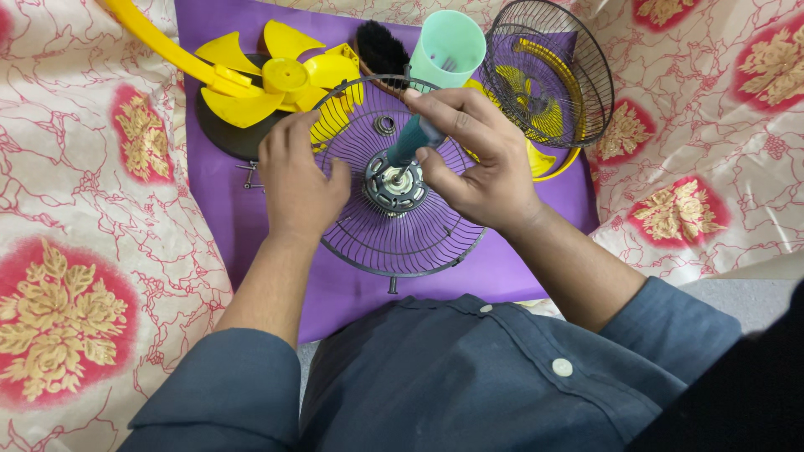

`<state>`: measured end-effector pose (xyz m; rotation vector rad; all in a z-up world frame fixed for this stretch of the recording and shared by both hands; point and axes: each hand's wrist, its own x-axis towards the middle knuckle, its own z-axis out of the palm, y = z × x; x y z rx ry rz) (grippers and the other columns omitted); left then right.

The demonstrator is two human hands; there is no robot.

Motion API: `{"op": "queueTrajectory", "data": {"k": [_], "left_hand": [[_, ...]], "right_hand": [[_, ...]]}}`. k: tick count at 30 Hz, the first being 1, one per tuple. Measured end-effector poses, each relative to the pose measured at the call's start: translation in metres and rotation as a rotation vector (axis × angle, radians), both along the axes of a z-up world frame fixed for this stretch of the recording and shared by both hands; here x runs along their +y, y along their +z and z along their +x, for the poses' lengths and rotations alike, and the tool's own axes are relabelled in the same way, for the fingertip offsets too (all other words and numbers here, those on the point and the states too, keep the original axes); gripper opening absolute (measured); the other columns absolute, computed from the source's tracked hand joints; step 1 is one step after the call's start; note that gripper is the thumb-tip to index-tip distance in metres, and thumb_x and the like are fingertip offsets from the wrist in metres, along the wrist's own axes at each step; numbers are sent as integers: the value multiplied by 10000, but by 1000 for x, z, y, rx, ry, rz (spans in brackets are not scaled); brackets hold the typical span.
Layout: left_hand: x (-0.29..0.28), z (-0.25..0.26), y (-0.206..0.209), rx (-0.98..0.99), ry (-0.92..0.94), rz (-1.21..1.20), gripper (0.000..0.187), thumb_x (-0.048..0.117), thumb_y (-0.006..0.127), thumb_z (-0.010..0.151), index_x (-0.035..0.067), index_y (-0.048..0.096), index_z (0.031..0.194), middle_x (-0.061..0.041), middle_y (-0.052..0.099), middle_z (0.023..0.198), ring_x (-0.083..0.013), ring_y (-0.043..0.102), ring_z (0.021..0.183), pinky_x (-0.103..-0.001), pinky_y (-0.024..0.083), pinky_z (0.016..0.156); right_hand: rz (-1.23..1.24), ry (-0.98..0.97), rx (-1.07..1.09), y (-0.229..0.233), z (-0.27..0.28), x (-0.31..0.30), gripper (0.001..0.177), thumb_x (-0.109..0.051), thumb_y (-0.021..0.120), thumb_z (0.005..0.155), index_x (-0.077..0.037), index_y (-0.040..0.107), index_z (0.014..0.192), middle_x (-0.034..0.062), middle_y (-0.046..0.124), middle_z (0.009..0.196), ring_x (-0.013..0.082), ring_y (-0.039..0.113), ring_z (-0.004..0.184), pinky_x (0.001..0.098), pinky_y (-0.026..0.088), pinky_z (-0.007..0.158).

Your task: The person assembles an electric fan by tightening the central hub with a screwdriver, then attaching the yellow fan blades and securing them with a nut. Finally, the person places the front wire cage over the blades.

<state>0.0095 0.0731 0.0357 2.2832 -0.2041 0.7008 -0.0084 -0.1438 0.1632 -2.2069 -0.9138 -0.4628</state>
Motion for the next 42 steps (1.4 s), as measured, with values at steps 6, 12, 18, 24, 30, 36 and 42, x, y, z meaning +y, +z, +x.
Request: {"op": "queueTrajectory", "data": {"k": [6,12,18,24,30,36,42], "left_hand": [[-16,-3,56,41,-454,-297,486,106,777,793,56,627,1253,-107,662,1194,-306,659,1146,-398,521,1022],[-12,1,54,78,-431,-209,635,271,850,700,89,601,1254,-111,637,1184,-310,641,1099,-415,502,964],[22,-14,-20,340,182,-213,633,304,782,837,17,542,1348,-227,554,1301,-436,536,1218,-496,425,1048],[12,-19,-34,797,306,-439,461,335,666,880,86,584,1259,-141,747,1013,-351,713,1012,-456,526,946],[4,-1,-5,766,206,-221,343,401,548,998,117,667,1148,-144,745,960,-367,688,974,-483,509,860],[1,-2,-11,965,28,-941,393,393,506,963,150,626,1247,-31,727,945,-172,595,743,-359,523,719],[1,-10,-25,942,-13,-1078,464,422,436,980,173,573,1346,-39,713,1031,-142,599,806,-342,536,734]], "right_hand": [[39,-12,0,-8,6,-3,509,-102,881,948,-120,662,1408,98,618,1225,188,654,1070,300,567,953],[-7,-16,-44,-7,7,-1,493,-112,905,926,-123,690,1369,76,644,1208,185,672,1088,299,586,936],[-61,-4,-99,-4,9,3,478,-112,907,922,-135,701,1352,52,652,1190,181,672,1050,296,603,903],[-87,14,-114,-3,7,4,477,-103,904,937,-139,698,1365,47,643,1202,182,662,1062,291,597,922],[-3,-17,-31,-1,7,-3,491,-49,857,955,-113,672,1405,79,621,1228,162,665,1026,266,576,888],[30,-41,-25,-1,2,-19,502,1,696,941,-78,616,1430,117,628,1287,216,674,1131,340,561,1018],[-28,-144,-17,-7,3,-16,448,-111,858,946,-95,686,1360,111,630,1073,221,638,1013,340,536,927]]}}
